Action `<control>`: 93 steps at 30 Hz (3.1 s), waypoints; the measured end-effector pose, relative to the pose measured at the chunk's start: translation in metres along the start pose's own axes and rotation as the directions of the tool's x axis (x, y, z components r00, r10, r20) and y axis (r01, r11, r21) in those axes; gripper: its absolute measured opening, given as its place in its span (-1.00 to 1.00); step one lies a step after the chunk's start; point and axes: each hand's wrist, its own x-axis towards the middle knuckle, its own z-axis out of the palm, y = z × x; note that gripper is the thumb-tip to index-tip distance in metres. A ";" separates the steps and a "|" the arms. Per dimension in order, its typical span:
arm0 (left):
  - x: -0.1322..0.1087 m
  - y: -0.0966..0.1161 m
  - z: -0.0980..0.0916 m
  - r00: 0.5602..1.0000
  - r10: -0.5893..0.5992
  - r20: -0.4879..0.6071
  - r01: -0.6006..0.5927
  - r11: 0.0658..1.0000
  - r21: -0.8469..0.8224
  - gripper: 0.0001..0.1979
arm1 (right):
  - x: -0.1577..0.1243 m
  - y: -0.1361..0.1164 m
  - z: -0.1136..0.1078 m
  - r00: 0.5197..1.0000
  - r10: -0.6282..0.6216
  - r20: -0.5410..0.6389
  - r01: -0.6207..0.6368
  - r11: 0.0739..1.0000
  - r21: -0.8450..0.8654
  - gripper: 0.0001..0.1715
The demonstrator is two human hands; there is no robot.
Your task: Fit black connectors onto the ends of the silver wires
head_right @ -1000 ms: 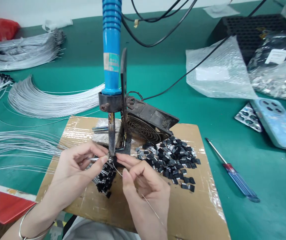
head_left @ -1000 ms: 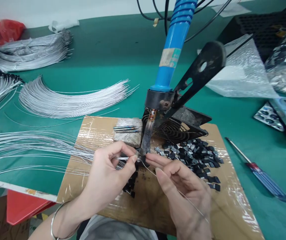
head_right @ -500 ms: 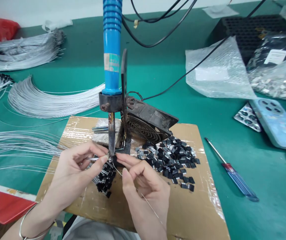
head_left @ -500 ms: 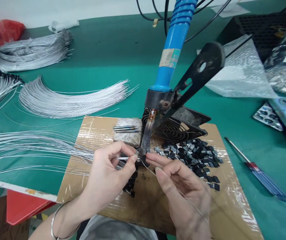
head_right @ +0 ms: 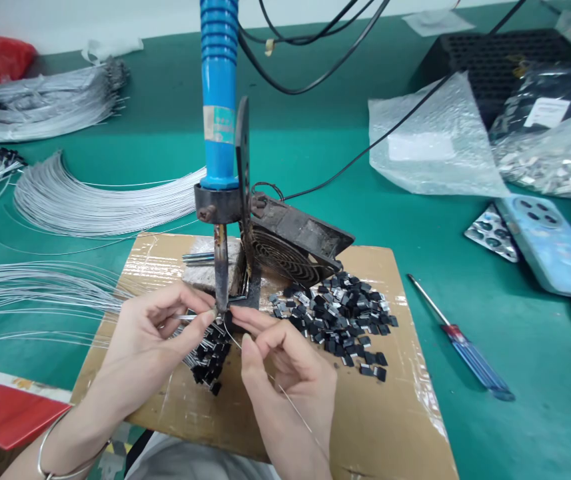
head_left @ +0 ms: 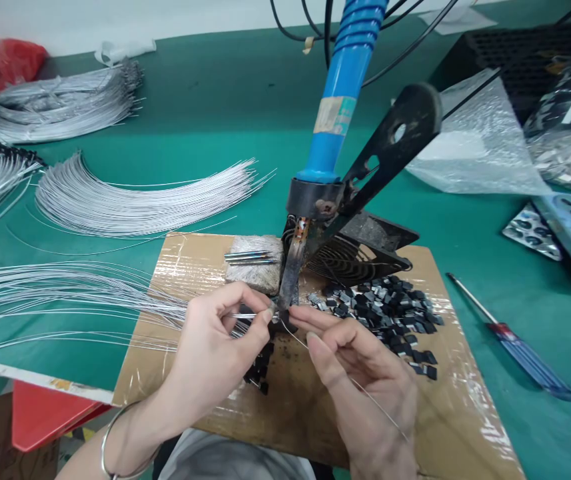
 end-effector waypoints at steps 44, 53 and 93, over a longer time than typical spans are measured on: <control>-0.003 -0.005 0.001 0.999 0.039 -0.002 -0.039 0.999 -0.023 -0.90 | 0.004 0.012 -0.004 0.983 -0.175 0.060 0.177 0.984 -0.026 -0.74; -0.006 -0.007 0.001 0.995 0.099 -0.034 -0.096 0.993 0.072 -0.89 | 0.004 0.013 -0.004 0.982 -0.181 0.054 0.183 0.983 -0.026 -0.74; -0.007 -0.006 0.001 0.994 0.108 -0.024 -0.106 0.991 0.079 -0.88 | -0.001 0.013 0.001 0.984 -0.176 0.001 0.176 0.980 -0.099 -0.73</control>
